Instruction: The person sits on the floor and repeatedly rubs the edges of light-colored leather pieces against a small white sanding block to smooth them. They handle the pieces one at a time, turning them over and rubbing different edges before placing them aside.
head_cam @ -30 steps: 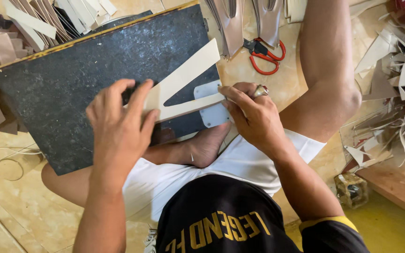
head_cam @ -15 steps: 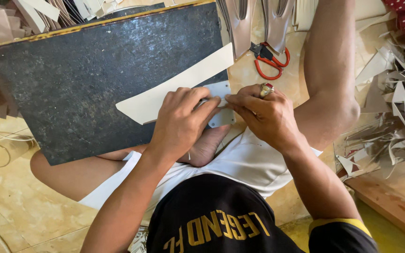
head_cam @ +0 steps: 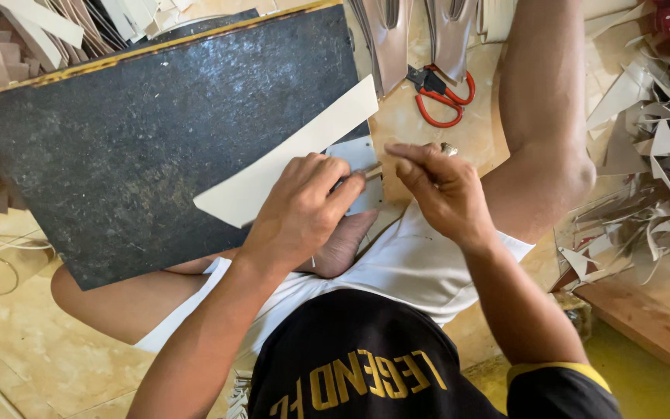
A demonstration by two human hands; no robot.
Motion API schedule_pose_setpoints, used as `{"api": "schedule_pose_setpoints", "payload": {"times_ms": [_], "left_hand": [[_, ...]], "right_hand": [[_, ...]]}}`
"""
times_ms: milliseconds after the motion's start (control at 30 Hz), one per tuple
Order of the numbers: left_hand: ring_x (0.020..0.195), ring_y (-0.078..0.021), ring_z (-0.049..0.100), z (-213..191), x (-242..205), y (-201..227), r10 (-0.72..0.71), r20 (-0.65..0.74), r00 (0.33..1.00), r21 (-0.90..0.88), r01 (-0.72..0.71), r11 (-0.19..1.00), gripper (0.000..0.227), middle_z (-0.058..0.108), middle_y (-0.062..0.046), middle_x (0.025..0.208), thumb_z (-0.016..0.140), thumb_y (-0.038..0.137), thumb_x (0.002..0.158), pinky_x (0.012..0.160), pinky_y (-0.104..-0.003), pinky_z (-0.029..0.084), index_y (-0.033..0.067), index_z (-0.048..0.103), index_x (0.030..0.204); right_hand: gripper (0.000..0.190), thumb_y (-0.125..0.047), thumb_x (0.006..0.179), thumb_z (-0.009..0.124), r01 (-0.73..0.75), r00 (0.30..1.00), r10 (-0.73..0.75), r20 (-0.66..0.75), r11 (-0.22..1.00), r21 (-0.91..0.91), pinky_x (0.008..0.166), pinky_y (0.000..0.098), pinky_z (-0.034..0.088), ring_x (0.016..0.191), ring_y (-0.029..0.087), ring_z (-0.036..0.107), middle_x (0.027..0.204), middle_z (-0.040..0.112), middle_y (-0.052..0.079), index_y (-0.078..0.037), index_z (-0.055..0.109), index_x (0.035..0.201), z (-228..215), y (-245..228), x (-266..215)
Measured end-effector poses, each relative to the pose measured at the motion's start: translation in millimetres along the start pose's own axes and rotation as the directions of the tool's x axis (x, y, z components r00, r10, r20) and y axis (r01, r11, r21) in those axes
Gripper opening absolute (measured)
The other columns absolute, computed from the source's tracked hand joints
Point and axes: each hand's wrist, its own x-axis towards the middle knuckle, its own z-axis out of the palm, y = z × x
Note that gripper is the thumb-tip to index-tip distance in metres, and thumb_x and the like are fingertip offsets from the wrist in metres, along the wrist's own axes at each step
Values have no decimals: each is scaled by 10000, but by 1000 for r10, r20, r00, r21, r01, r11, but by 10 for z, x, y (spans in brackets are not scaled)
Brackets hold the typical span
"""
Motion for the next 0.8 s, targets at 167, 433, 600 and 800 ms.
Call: {"api": "schedule_pose_setpoints", "payload": {"times_ms": [167,433,600,800], "left_hand": [[1005,-257,591,160,82,130,-76,-55,996,15,77,997,290,573,-81,1078,701,104,891,860,-391,465,8,672,1162],[1042,-202,600,-31,-42,141,-98,-24,995,76,99,992,208,608,-15,1096,737,110,939,849,-358,456,65,696,1137],[1054,-168,601,-26,-28,154,-86,-45,995,167,93,982,143,621,25,1074,743,174,994,882,-351,430,103,702,1111],[1057,-119,591,8,9,177,-74,-58,996,305,88,948,94,625,79,1048,742,250,1026,893,-356,326,177,708,1076]], "right_hand": [[188,-216,1089,608,-228,949,300,-99,867,443,627,207,420,722,30,473,825,558,-50,-35,592,1042,433,165,16],[212,-229,1059,620,-342,903,427,-43,778,528,602,226,401,688,47,464,799,558,-33,-28,597,994,444,181,94],[222,-230,1044,620,-399,876,483,-5,729,556,570,230,404,649,58,476,771,559,-17,-21,594,976,419,204,161],[249,-240,1044,624,-435,860,511,3,729,529,537,244,412,598,72,499,732,575,3,-6,594,963,407,369,253]]}}
